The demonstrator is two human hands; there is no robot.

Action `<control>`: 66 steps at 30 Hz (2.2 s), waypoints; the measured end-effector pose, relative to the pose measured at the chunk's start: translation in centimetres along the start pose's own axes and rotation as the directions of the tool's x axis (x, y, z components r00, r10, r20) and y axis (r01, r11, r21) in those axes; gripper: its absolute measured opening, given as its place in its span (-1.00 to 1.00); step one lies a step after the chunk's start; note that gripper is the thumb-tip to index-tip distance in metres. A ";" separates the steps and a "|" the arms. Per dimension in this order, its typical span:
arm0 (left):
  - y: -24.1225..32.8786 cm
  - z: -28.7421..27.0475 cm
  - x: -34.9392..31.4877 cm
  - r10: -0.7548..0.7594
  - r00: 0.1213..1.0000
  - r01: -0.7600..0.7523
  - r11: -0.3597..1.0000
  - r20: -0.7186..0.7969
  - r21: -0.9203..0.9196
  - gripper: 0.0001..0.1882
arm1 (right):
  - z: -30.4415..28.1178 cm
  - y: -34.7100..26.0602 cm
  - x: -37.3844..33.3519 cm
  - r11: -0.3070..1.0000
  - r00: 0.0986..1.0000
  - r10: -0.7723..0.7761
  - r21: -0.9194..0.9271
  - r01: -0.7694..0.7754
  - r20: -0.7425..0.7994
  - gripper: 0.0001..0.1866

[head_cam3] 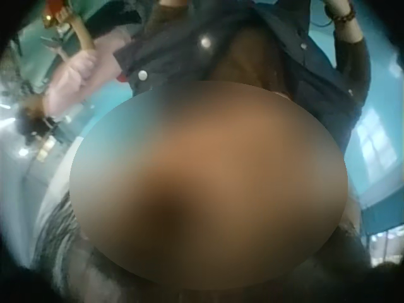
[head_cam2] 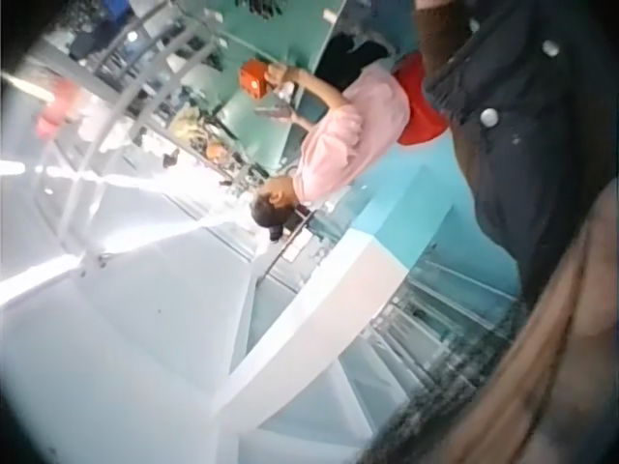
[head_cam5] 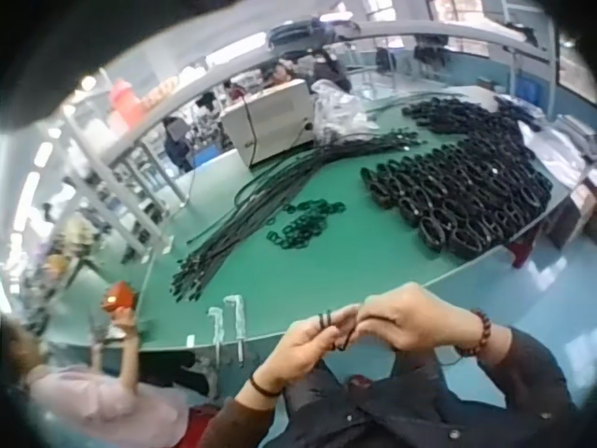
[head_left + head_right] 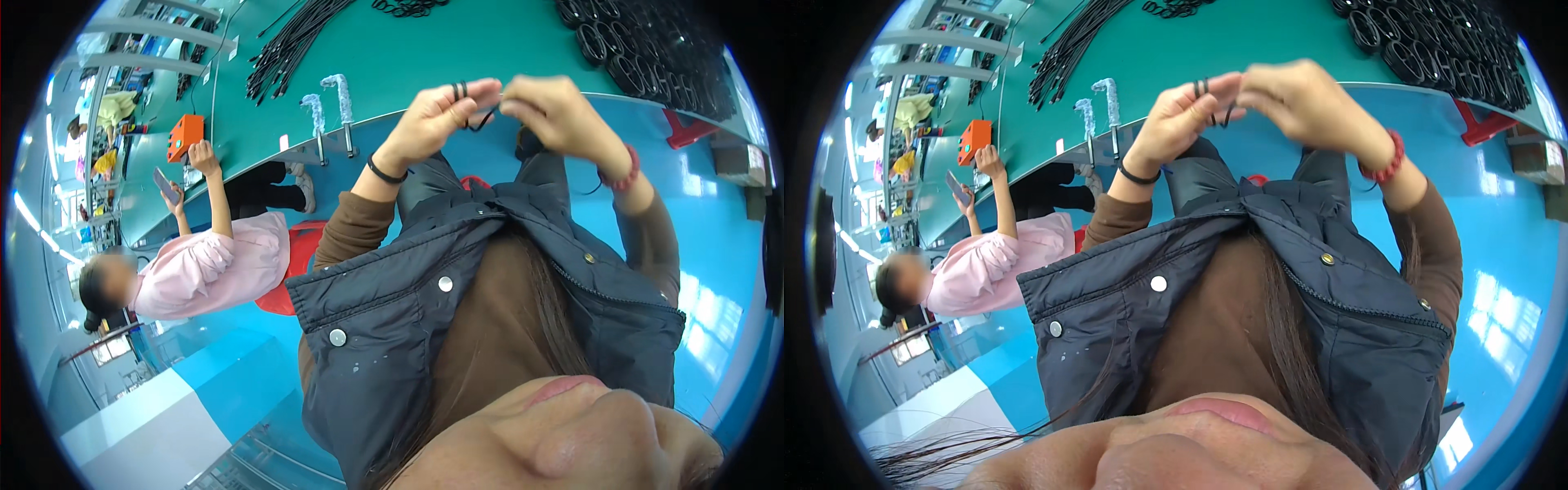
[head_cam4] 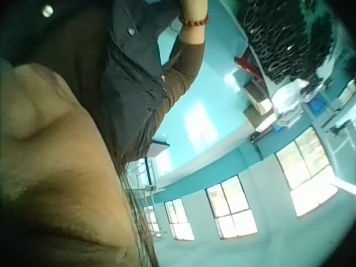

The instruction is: Assembling plastic components onto black cable loops at a production workbench.

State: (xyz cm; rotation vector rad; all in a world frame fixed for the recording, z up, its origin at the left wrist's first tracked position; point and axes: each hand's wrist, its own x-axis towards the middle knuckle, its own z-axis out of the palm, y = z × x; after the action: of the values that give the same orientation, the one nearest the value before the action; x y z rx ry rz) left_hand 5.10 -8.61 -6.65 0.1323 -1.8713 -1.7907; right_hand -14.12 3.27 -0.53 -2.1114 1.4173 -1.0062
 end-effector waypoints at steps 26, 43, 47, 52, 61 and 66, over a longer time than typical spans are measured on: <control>0.7 1.1 -1.5 -0.268 0.943 0.333 0.805 0.199 -0.491 -0.61 | 3.1 4.6 1.0 0.928 0.984 0.158 0.352 -0.119 -0.083 -0.93; 0.6 -0.1 -1.5 -0.124 0.963 0.025 0.925 -0.240 -0.379 -0.59 | 1.5 -0.1 0.2 0.998 0.999 -0.025 -0.060 0.023 -0.029 -0.95; 0.1 0.3 -2.2 -0.204 0.974 0.155 0.918 -0.098 -0.365 -0.58 | 1.2 1.6 2.6 0.990 0.979 -0.125 -0.086 0.113 -0.160 -0.96; 0.4 0.7 -2.7 -0.274 0.961 0.270 0.892 0.042 -0.364 -0.55 | 1.9 4.1 3.7 0.995 0.982 -0.073 0.060 0.085 -0.174 -0.94; 1.3 -0.5 -2.9 -0.229 0.973 0.215 0.829 0.037 -0.516 -0.53 | 7.2 5.8 0.6 0.875 0.950 0.286 0.439 -0.204 -0.130 -0.85; 1.9 -1.5 -1.9 -0.098 0.984 -0.001 0.826 -0.146 -0.563 -0.54 | 8.3 3.5 -2.2 0.816 0.915 0.401 0.437 -0.378 0.043 -0.81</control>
State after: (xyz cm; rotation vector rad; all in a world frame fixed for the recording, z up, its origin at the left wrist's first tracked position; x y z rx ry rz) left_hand 7.91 -8.89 -5.43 0.1080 -1.1652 -2.2127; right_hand -10.54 3.32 -9.10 -1.4071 1.4083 -1.0892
